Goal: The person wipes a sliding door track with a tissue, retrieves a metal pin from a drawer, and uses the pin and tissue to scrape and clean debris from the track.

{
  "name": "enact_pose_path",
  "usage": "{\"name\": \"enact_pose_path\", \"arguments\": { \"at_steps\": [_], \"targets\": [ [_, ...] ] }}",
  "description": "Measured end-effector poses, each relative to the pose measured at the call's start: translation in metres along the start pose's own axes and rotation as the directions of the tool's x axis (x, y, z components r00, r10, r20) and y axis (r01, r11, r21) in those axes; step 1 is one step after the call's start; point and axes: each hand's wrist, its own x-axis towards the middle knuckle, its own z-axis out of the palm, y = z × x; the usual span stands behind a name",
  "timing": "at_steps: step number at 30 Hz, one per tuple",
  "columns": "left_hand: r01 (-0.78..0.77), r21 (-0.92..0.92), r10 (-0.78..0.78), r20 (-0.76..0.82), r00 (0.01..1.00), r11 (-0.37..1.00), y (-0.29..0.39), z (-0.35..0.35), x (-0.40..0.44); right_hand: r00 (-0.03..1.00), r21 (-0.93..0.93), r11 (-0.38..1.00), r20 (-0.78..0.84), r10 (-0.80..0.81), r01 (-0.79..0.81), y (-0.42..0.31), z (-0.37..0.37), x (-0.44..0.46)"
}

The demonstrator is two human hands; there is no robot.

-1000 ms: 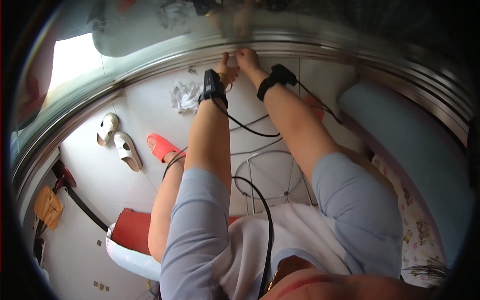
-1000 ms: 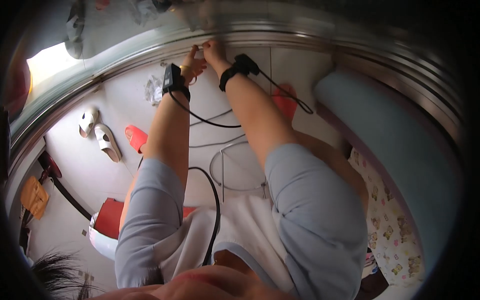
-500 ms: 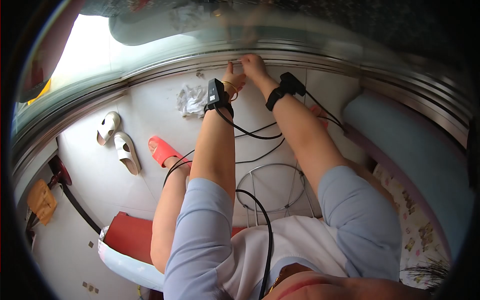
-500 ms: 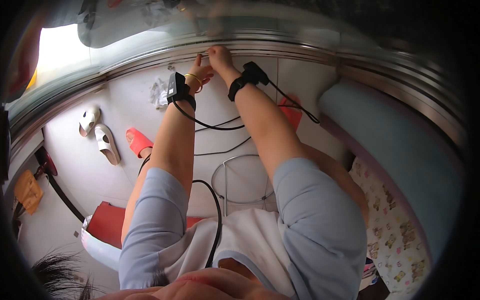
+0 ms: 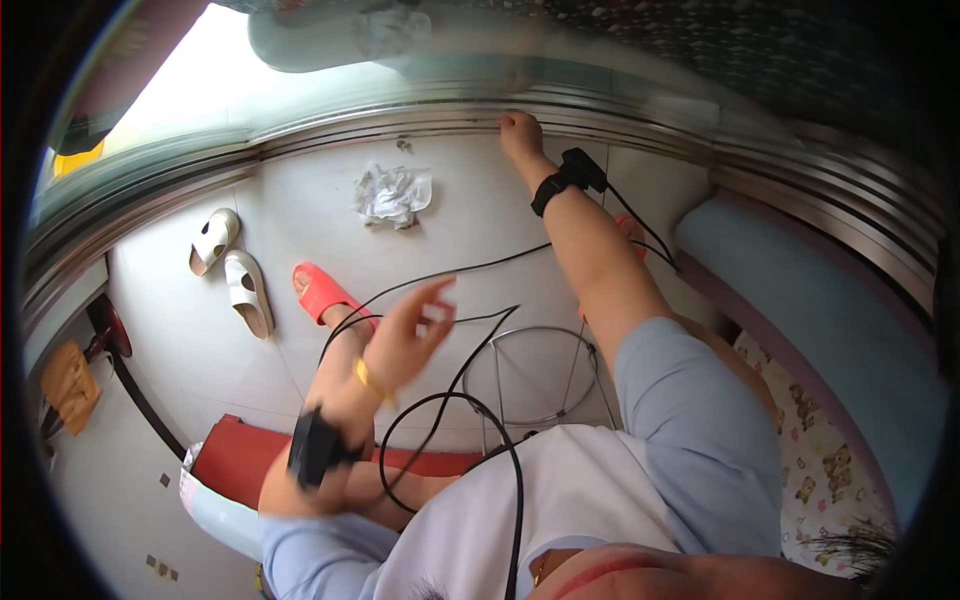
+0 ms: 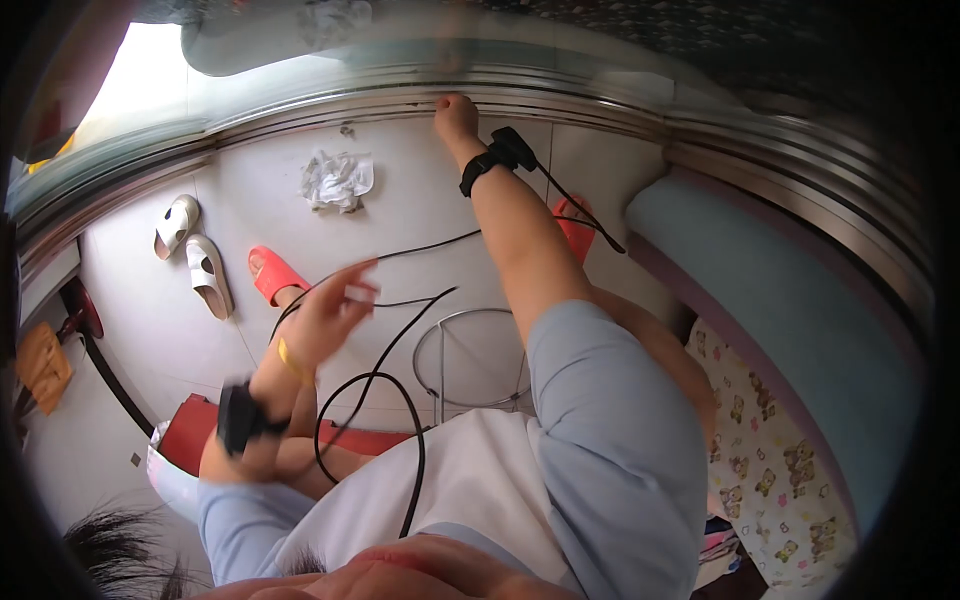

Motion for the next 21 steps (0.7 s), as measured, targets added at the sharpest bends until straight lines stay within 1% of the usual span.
{"name": "enact_pose_path", "arguments": {
  "at_steps": [1,2,3,4,5,6,7,8,9,10,11,12,13,14,15,16,17,18,20,21],
  "targets": [
    [0.038,0.025,-0.038,-0.006,0.999,0.999,0.039,-0.001,-0.03,0.998,-0.03,0.999,0.055,-0.014,0.015,0.0,-0.001,0.004],
    [0.079,0.046,-0.079,-0.013,0.997,0.996,0.065,0.001,-0.053,0.998,-0.03,0.999,0.058,-0.012,0.014,0.0,-0.003,0.006],
    [0.082,0.045,-0.082,-0.015,0.997,0.996,0.064,0.006,-0.071,0.994,-0.01,1.0,0.108,0.0,0.001,0.0,-0.002,0.008],
    [0.054,-0.048,-0.06,-0.14,0.988,0.997,0.064,0.01,-0.087,0.988,0.01,1.0,0.156,0.01,-0.011,-0.002,-0.001,0.01],
    [0.013,-0.136,-0.049,-0.263,0.964,0.991,0.063,0.011,-0.097,0.988,0.013,1.0,0.157,0.007,-0.009,-0.004,0.001,0.01],
    [0.012,-0.133,-0.048,-0.265,0.963,0.991,0.064,0.011,-0.1,0.98,0.031,0.998,0.195,0.042,-0.049,-0.003,0.007,0.011],
    [-0.017,-0.197,-0.046,-0.308,0.95,0.98,0.065,0.011,-0.102,0.969,0.047,0.995,0.233,0.075,-0.088,-0.001,0.012,0.012],
    [-0.047,-0.258,-0.048,-0.349,0.936,0.965,0.065,0.01,-0.103,0.97,0.05,0.995,0.233,0.073,-0.087,0.0,0.019,0.013],
    [-0.046,-0.257,-0.048,-0.349,0.936,0.965,0.062,0.008,-0.1,0.969,0.143,0.983,0.232,0.084,-0.119,0.007,0.028,0.014],
    [-0.065,-0.181,-0.011,-0.39,0.921,0.981,0.058,0.006,-0.097,0.968,0.233,0.961,0.235,0.093,-0.149,0.005,0.032,0.013],
    [-0.08,-0.103,0.028,-0.429,0.903,0.991,0.055,0.004,-0.093,0.967,0.232,0.961,0.24,0.09,-0.147,0.004,0.034,0.012],
    [-0.074,-0.105,0.022,-0.43,0.902,0.992,0.054,0.002,-0.091,0.977,0.273,0.953,0.196,0.08,-0.132,0.005,0.036,0.009],
    [-0.078,-0.013,0.065,-0.427,0.902,0.997,0.053,0.0,-0.09,0.986,0.313,0.942,0.149,0.073,-0.117,0.001,0.034,0.003],
    [-0.086,0.08,0.112,-0.421,0.9,0.993,0.054,-0.001,-0.088,0.986,0.314,0.942,0.152,0.075,-0.12,-0.005,0.033,-0.002],
    [-0.086,0.082,0.112,-0.421,0.9,0.993,0.054,-0.001,-0.087,0.99,0.297,0.95,0.08,-0.119,0.091,-0.013,0.034,-0.009],
    [-0.087,0.144,0.14,-0.416,0.899,0.986,0.056,0.001,-0.085,0.95,0.266,0.917,0.011,-0.311,0.297,-0.023,0.034,-0.017],
    [-0.087,0.205,0.166,-0.408,0.898,0.975,0.058,0.003,-0.084,0.951,0.266,0.917,0.01,-0.31,0.297,-0.035,0.034,-0.027],
    [-0.087,0.205,0.166,-0.406,0.899,0.975,0.059,0.004,-0.082,0.957,0.249,0.93,0.026,-0.287,0.272,-0.047,0.034,-0.039],
    [-0.062,0.396,0.216,-0.359,0.908,0.916,0.062,0.004,-0.077,0.964,0.228,0.942,0.037,-0.263,0.248,-0.051,0.031,-0.047],
    [-0.063,0.398,0.216,-0.353,0.91,0.915,0.062,0.004,-0.076,0.981,0.204,0.959,-0.05,-0.189,0.195,-0.047,0.03,-0.05]
  ]
}}
